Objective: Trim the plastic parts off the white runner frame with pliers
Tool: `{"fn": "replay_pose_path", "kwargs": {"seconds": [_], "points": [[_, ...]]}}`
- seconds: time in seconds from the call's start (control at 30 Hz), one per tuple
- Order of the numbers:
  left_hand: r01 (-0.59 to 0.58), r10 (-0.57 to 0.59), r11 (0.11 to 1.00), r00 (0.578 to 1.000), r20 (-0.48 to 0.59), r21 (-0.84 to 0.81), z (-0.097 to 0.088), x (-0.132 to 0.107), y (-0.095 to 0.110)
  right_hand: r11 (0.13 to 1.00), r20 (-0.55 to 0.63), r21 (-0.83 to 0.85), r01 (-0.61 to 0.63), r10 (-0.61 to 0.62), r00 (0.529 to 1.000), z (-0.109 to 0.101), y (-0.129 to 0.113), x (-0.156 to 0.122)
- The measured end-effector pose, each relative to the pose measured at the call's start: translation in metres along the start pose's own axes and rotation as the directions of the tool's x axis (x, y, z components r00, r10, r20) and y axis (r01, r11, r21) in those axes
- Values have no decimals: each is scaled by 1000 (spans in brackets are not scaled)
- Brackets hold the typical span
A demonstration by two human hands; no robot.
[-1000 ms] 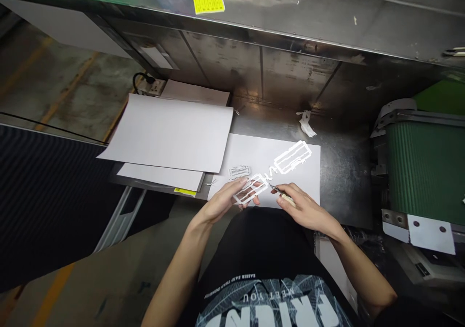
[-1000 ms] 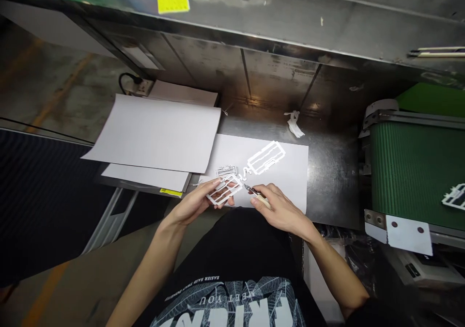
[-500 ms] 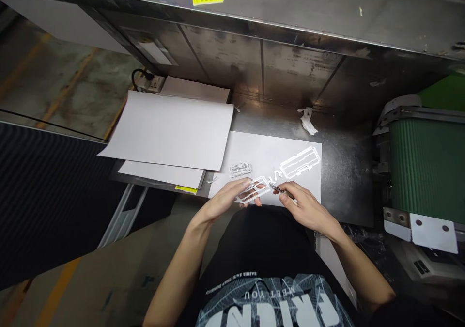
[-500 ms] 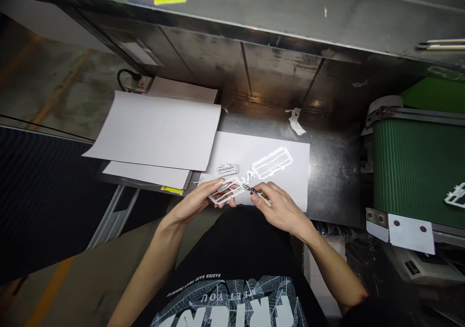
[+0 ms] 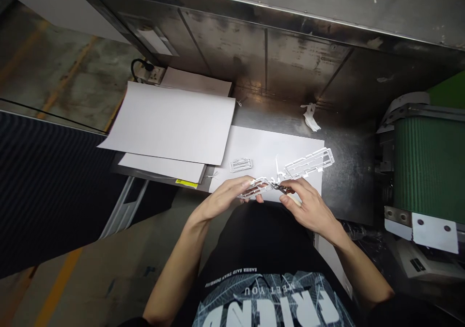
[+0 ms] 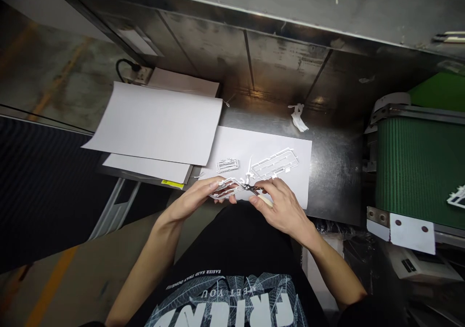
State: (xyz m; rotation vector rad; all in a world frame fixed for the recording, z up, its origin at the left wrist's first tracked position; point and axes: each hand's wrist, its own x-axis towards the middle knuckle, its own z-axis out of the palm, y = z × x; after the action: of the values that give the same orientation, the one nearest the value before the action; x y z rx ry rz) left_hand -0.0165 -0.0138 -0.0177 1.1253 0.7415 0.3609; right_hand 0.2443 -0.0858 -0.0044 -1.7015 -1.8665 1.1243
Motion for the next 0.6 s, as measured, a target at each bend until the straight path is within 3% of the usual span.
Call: {"fn": "replay_pose_path", "kwargs": {"seconds": [0.4,0.6], "points": [[-160,157,986,986,63,50,3,-3,8,989,-90,-123,84,-96,991,-2,-9,-11],[-187,183,982,980,72,42,2,-5,6,988,-73,-137,76,-87,994,-4,-10,-14]]}}
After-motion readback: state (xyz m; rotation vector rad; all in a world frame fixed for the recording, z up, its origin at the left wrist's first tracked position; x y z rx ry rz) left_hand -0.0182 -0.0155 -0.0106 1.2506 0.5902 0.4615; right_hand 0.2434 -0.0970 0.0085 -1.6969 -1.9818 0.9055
